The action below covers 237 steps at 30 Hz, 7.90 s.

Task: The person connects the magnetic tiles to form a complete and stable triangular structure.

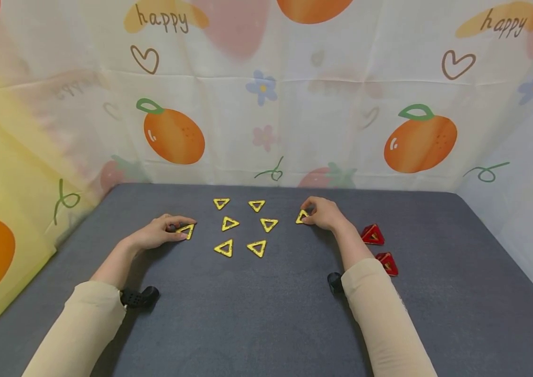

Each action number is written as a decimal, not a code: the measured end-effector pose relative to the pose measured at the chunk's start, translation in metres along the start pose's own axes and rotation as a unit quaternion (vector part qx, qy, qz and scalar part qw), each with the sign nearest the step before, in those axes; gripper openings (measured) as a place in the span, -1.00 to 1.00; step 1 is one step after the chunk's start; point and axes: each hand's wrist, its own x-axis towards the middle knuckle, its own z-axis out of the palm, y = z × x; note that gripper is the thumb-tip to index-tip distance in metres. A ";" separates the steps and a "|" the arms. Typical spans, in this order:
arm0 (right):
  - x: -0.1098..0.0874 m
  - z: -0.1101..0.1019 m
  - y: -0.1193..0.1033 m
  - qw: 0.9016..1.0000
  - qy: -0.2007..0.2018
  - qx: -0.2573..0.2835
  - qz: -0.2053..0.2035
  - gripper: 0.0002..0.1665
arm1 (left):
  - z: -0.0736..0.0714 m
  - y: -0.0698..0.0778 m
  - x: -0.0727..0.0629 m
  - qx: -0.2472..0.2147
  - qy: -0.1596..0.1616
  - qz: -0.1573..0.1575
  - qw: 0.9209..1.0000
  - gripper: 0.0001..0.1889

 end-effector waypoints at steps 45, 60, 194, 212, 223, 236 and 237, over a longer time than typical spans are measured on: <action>-0.065 0.036 -0.087 0.980 -0.101 0.121 -0.118 -0.68 | -0.001 0.002 0.001 -0.013 -0.006 -0.007 1.000 -0.54; -0.088 0.070 -0.103 0.973 -0.147 0.125 -0.130 -0.69 | -0.002 0.003 -0.001 -0.002 -0.002 -0.001 1.000 -0.55; -0.088 0.072 -0.088 0.973 -0.114 0.038 -0.199 -0.62 | 0.107 0.109 -0.033 -0.074 -0.054 0.147 0.985 -0.59; -0.079 0.052 -0.084 0.976 -0.112 0.001 -0.189 -0.67 | 0.107 0.110 -0.036 -0.073 -0.061 0.146 0.985 -0.60; -0.050 0.016 -0.075 0.988 -0.077 0.008 -0.132 -0.60 | 0.105 0.108 -0.035 -0.071 -0.057 0.146 0.985 -0.61; -0.027 0.019 -0.072 0.990 -0.086 0.034 -0.110 -0.56 | 0.105 0.109 -0.035 -0.072 -0.067 0.145 0.985 -0.61; -0.026 0.020 -0.072 0.990 -0.091 0.036 -0.107 -0.57 | 0.105 0.109 -0.036 -0.072 -0.067 0.144 0.985 -0.61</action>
